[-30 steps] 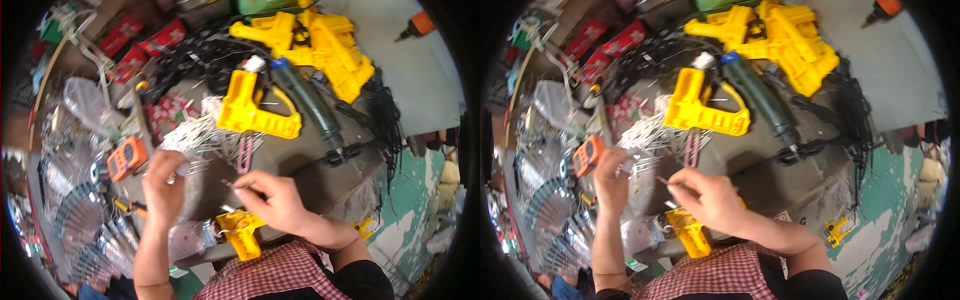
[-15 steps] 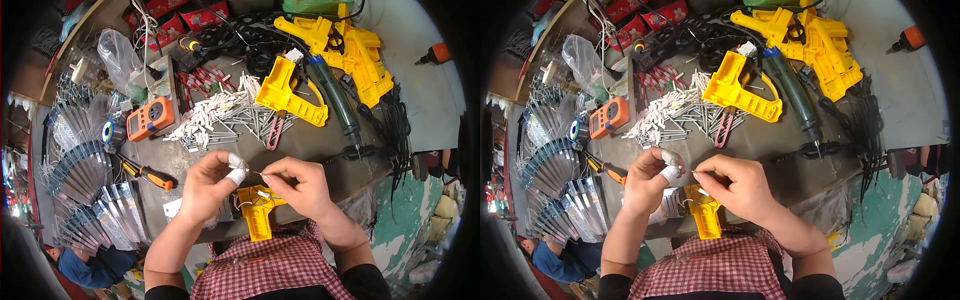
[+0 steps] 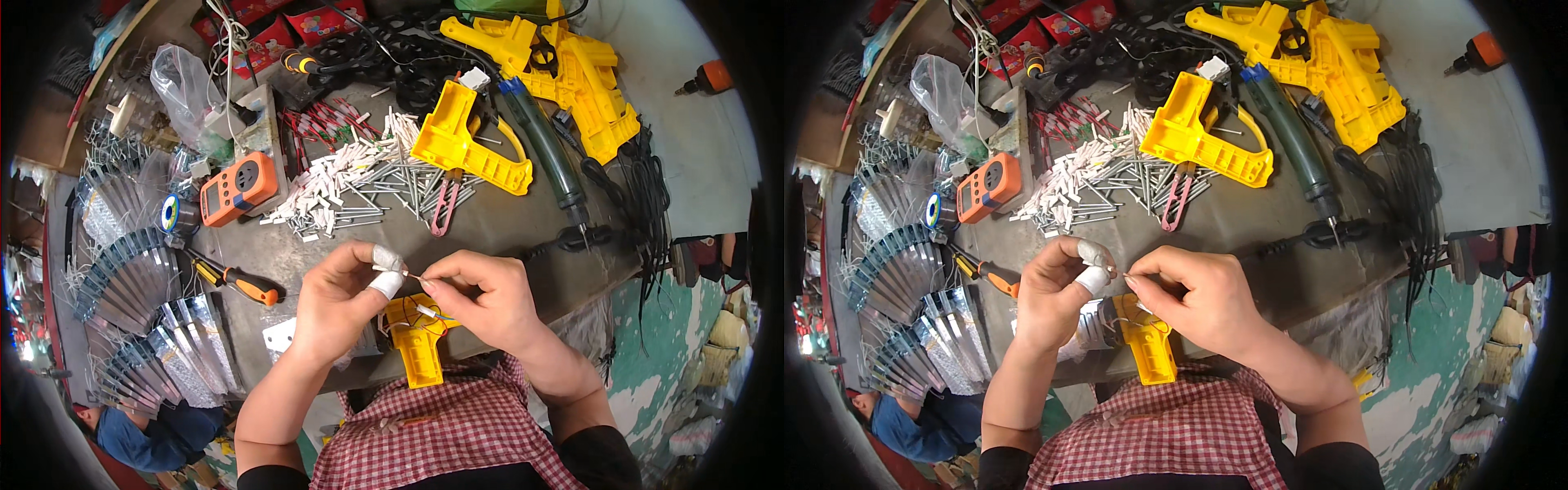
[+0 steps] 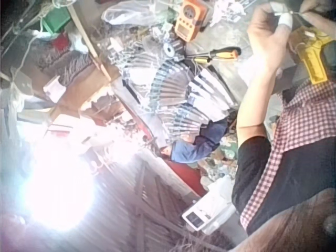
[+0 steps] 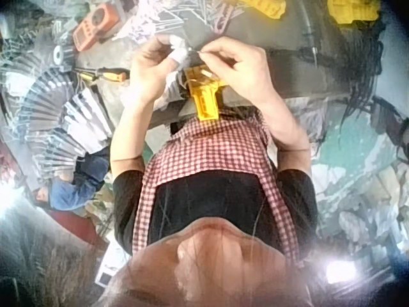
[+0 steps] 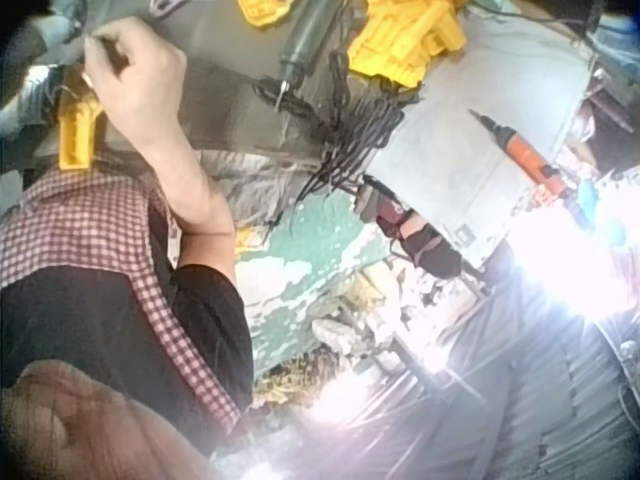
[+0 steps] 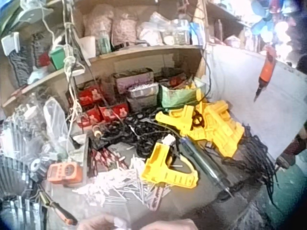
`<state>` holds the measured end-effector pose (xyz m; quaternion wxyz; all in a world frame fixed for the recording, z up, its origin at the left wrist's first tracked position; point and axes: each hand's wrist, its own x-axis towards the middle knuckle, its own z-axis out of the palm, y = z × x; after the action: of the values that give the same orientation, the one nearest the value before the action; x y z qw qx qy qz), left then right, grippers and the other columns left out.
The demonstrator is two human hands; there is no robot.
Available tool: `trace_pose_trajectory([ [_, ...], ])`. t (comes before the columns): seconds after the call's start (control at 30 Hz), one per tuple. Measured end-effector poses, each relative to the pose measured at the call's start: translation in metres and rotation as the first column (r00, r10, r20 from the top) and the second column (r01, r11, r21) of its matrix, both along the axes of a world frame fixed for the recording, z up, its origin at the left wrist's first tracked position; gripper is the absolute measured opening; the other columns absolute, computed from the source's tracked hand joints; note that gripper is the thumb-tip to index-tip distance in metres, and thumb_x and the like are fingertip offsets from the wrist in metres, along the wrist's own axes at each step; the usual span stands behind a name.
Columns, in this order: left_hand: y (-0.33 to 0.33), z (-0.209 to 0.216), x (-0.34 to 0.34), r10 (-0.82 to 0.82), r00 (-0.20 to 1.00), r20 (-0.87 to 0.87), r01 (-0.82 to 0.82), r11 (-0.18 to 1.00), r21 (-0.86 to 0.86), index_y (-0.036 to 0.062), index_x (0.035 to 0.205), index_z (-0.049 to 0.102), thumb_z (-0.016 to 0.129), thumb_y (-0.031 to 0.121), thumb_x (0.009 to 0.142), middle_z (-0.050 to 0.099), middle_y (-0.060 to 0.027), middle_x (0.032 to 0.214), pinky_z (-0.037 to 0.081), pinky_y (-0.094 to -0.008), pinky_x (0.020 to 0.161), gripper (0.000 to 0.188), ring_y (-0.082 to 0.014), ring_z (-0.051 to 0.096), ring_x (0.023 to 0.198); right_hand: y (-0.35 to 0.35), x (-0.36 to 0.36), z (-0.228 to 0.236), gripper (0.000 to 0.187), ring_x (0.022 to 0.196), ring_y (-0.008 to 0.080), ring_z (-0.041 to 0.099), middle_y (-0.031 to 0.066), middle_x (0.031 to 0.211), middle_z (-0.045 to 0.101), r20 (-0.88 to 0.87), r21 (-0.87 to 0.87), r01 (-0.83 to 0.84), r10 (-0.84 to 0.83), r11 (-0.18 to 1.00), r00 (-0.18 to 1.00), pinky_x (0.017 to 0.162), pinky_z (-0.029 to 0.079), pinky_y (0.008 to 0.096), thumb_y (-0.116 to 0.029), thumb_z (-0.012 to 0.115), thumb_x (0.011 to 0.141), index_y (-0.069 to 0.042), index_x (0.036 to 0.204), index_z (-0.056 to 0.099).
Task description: Assembling and soldering components inside a yellow plastic housing, likely a glue gun or similar device.
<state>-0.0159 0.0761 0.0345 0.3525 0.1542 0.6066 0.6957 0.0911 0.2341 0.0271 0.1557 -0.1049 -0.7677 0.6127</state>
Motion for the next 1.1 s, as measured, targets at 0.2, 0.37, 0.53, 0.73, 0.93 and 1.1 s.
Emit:
trace_pose_trajectory([
  [0.2,-0.006,-0.003,-0.002,-0.066,0.998,0.000,0.066,0.997,0.044,-0.0007,0.104,0.058,0.063,-0.003,0.085,0.063,-0.0048,0.099,0.048,-0.0288,0.088,0.020,-0.0125,0.060,0.095,-0.001,0.001,0.002,0.007,0.052,0.0093,0.059,0.0044,0.063,0.063,0.016,-0.011,-0.004,0.005,1.000,1.000,0.050,0.044,0.0250,-0.008,0.070,0.082,-0.004,0.087,0.067],
  [0.37,-0.002,0.000,0.001,-0.011,1.000,-0.012,0.011,1.000,-0.010,-0.0002,0.098,0.058,0.063,-0.005,0.081,0.064,-0.0078,0.095,0.049,-0.0301,0.084,0.019,-0.0146,0.061,0.090,-0.001,0.001,0.001,0.007,0.053,0.0093,0.059,0.0045,0.064,0.063,0.008,-0.003,0.003,-0.003,1.000,1.000,0.050,0.045,0.0251,-0.008,0.070,0.082,-0.004,0.087,0.067],
  [0.53,-0.003,0.000,0.002,-0.015,1.000,-0.027,0.015,1.000,-0.009,0.0000,0.098,0.058,0.064,-0.005,0.081,0.064,-0.0075,0.095,0.049,-0.0300,0.084,0.019,-0.0144,0.061,0.091,-0.001,0.001,0.003,0.009,0.052,0.0123,0.059,0.0050,0.064,0.062,0.029,0.053,-0.019,0.017,0.998,0.999,0.050,0.044,0.0272,-0.011,0.071,0.082,-0.005,0.087,0.067],
  [0.73,-0.003,0.001,0.004,-0.071,0.976,-0.204,0.055,0.995,-0.082,0.0003,0.099,0.057,0.065,-0.006,0.082,0.064,-0.0072,0.096,0.050,-0.0298,0.085,0.020,-0.0153,0.061,0.092,0.002,0.000,0.004,0.011,0.055,0.0177,0.061,0.0067,0.066,0.061,0.022,0.101,-0.065,0.063,0.993,0.998,0.052,0.045,0.0302,-0.012,0.071,0.082,-0.005,0.086,0.064],
  [0.93,0.001,0.003,-0.003,-0.260,0.783,-0.565,0.118,0.954,-0.275,0.0009,0.089,0.061,0.067,-0.008,0.076,0.064,-0.0082,0.093,0.050,-0.0311,0.082,0.016,-0.0192,0.063,0.089,0.015,-0.001,0.005,0.025,0.064,0.0288,0.063,0.0106,0.069,0.062,0.090,0.102,-0.208,0.199,0.973,0.976,0.057,0.048,0.0356,-0.011,0.067,0.084,-0.003,0.103,0.053],
  [1.1,0.014,0.010,-0.006,-0.342,0.642,-0.686,0.148,0.934,-0.326,0.0043,0.089,0.063,0.071,-0.001,0.071,0.063,-0.0103,0.088,0.051,-0.0360,0.075,0.020,-0.0297,0.062,0.086,0.027,0.000,0.007,0.037,0.072,0.0320,0.064,0.0132,0.077,0.062,0.089,0.113,-0.312,0.303,0.943,0.949,0.064,0.048,0.0368,-0.007,0.065,0.084,-0.003,0.117,0.048],
])
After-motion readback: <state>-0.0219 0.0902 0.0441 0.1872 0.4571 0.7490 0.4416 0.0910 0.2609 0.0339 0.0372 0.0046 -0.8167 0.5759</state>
